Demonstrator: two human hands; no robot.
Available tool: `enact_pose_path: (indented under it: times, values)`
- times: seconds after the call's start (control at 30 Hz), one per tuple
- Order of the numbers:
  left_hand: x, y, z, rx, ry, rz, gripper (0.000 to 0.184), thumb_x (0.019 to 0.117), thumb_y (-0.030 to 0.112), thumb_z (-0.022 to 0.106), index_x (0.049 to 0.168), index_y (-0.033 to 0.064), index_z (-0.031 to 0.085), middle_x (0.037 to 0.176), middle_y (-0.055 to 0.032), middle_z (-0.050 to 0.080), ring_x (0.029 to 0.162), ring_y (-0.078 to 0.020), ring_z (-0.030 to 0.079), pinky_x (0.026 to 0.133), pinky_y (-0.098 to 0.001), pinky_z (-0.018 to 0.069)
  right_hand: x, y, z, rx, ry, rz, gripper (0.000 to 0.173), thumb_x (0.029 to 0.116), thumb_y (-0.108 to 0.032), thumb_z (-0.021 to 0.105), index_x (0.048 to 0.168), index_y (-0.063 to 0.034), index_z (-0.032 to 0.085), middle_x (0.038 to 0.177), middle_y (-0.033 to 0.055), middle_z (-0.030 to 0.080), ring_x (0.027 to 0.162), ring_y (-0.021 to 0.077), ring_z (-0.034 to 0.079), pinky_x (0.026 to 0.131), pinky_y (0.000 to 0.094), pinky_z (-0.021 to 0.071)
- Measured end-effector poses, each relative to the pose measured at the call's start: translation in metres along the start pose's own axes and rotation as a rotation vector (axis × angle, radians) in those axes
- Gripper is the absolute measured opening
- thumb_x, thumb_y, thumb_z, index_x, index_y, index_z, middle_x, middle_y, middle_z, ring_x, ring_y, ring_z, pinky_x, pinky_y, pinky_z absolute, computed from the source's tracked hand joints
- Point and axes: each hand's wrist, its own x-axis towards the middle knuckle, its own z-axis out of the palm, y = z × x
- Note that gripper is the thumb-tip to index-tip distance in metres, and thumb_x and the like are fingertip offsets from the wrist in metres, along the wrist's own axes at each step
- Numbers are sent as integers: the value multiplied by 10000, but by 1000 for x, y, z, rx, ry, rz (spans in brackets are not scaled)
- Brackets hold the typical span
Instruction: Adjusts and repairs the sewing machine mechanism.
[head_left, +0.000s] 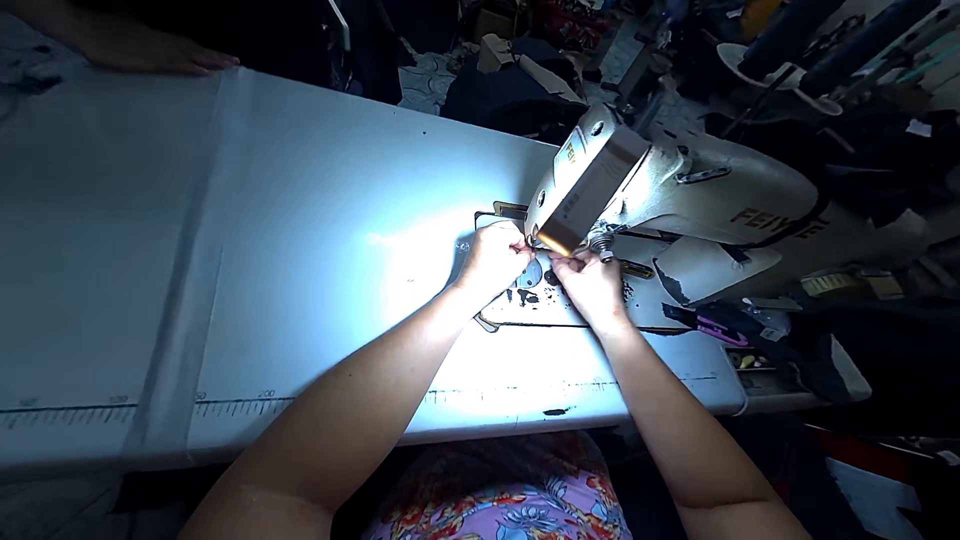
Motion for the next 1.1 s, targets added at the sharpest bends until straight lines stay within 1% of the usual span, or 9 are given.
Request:
enact_pose_path:
  times: [0.13, 0.3, 0.43, 0.5, 0.6, 0.77, 0.83, 0.93, 1.1]
  values:
    - [1, 4, -5, 52, -50, -73, 237, 857, 44, 745, 672, -16, 610, 803, -89, 628, 727, -90, 550, 673, -243, 447, 19, 21, -54, -244, -55, -212, 181, 918, -45, 682, 1047, 66, 744, 1063, 272, 717, 1061, 431, 681, 958, 610, 504]
    - [-4, 4, -6, 85, -4, -19, 220, 828, 44, 772, 669, 11, 623, 736, -31, 606, 695, -23, 537, 651, -183, 432, 59, 83, -90, -313, -336, -297, 434, 907, -203, 786, 1249, 44, 681, 1188, 282, 690, 1141, 485, 640, 1018, 698, 431]
    - [-4, 12, -9, 116, -38, -38, 222, 848, 13, 737, 665, 6, 613, 787, -23, 614, 737, 8, 539, 692, -136, 438, 68, 102, -90, -289, -447, -299, 213, 910, -91, 773, 1051, 58, 717, 1025, 268, 695, 1026, 445, 665, 944, 637, 486]
    - [-5, 7, -11, 126, -42, -63, 229, 850, 47, 753, 664, 19, 623, 838, -28, 659, 765, 1, 576, 712, -159, 470, 67, 109, -85, -264, -429, -324, 157, 948, -60, 716, 1051, 58, 699, 1025, 262, 686, 1034, 437, 664, 946, 625, 495]
    - [-6, 1, -10, 95, -25, -101, 202, 836, 54, 759, 675, 52, 637, 766, 20, 616, 737, -1, 575, 688, -163, 478, 62, 117, -85, -304, -387, -382, 173, 1009, -76, 633, 1096, 70, 664, 1042, 289, 667, 1066, 480, 650, 947, 636, 495]
    - [-9, -2, -12, 64, -9, -120, 92, 826, 36, 772, 770, 77, 712, 814, 34, 702, 782, -4, 645, 757, -189, 544, 60, 122, -98, -225, -386, -453, 186, 1062, -94, 541, 1057, 67, 635, 908, 268, 655, 888, 466, 678, 775, 640, 524]
    - [-9, -2, -13, 49, -7, -127, 65, 817, 13, 772, 811, 73, 747, 817, 35, 733, 786, -2, 673, 770, -202, 565, 62, 124, -103, -189, -361, -480, 169, 1041, -129, 593, 1039, 26, 659, 857, 222, 664, 825, 422, 682, 720, 626, 522]
    - [-10, -2, -13, 16, -5, -126, 76, 821, -11, 769, 841, 62, 758, 817, 35, 740, 778, 0, 683, 764, -203, 579, 63, 123, -104, -98, -338, -486, 304, 957, -244, 740, 1156, -22, 683, 910, 203, 708, 850, 417, 698, 737, 663, 522]
    - [-9, 3, -14, 2, -2, -167, 99, 832, -32, 753, 821, 66, 755, 779, 37, 740, 740, 3, 682, 739, -201, 579, 62, 119, -97, -52, -238, -560, 196, 899, -183, 785, 1053, -74, 729, 874, 190, 705, 838, 427, 697, 680, 664, 500]
